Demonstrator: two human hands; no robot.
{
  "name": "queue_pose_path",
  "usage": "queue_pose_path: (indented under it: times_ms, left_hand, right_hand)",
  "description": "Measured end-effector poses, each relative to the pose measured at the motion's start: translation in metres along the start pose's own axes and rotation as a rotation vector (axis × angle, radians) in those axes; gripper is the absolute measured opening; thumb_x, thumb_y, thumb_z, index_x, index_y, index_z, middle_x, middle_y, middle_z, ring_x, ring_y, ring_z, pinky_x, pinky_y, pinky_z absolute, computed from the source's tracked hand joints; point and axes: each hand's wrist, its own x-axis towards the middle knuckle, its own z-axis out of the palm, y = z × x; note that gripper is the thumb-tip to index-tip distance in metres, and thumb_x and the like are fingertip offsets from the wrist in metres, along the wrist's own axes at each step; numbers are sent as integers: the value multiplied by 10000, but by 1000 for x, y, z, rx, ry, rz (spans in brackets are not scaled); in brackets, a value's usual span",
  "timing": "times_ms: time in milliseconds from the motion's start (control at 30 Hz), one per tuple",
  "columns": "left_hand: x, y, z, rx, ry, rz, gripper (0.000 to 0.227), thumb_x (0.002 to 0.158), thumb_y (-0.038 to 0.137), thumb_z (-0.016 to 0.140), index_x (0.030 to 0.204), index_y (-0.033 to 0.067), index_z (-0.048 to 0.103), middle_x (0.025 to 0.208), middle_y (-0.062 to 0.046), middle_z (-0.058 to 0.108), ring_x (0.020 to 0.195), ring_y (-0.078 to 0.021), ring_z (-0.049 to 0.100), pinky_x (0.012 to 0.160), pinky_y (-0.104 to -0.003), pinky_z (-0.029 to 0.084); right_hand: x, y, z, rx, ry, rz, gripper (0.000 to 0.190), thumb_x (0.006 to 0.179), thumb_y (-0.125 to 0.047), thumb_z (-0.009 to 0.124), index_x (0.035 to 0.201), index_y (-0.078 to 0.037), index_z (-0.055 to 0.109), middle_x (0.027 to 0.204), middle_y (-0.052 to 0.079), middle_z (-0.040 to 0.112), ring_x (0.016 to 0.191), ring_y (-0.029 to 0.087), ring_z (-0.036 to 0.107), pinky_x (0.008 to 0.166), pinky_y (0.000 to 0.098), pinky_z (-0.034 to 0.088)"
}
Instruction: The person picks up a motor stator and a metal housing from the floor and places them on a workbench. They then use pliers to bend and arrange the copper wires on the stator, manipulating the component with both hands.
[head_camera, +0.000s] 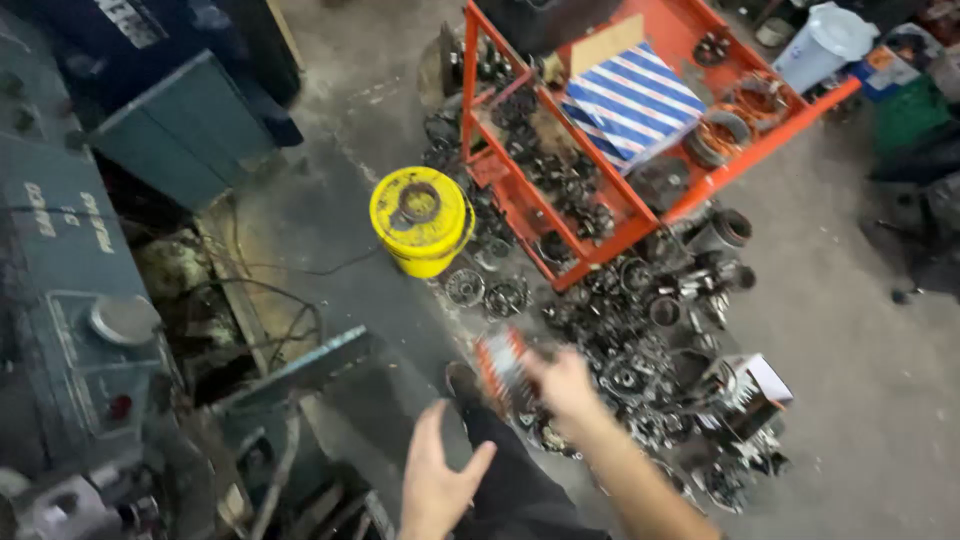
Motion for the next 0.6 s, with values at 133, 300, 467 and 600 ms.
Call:
queue_pose_path:
  times_ms: [133, 300, 467, 600]
  left_hand:
    - [-53, -8, -21, 19, -125, -288, 865, 657, 384, 896, 1345, -3, 542, 1305, -195, 598, 1225, -362, 572, 1021, -430, 446]
    - [-113, -16, -37, 156, -434, -277, 642, 672, 422, 883, 1196, 99, 701, 1268, -99, 679, 1255, -296, 585, 1072, -399, 441]
    - [-175, -18, -15, 9, -253, -385, 641, 726, 341, 866, 1250, 42, 649, 1235, -124, 692, 1134, -266, 658, 983, -382, 507]
    - [-214, -4, 19, -343, 157, -573, 614, 841, 210, 772, 1363, -2, 529, 1236, -123, 677, 1065, -187, 674, 905, -313, 551]
  right_hand:
    - [-70, 128, -27, 98, 33, 160, 255, 943, -65, 626, 1173, 24, 692, 1057, 93, 770, 951, 182, 717, 881, 344, 567]
    - [-163, 115, -27, 116, -95, 394, 327, 918, -176, 691, 1190, 5, 671, 1006, 113, 752, 883, 183, 720, 803, 355, 559]
    - [-193, 97, -48, 205, -264, 421, 373, 884, -195, 706, 1196, 3, 656, 991, 122, 772, 842, 199, 735, 769, 362, 594]
    - [-205, 108, -82, 156, -317, 532, 341, 895, -204, 709, 1169, -9, 656, 971, 97, 765, 835, 184, 721, 754, 356, 578]
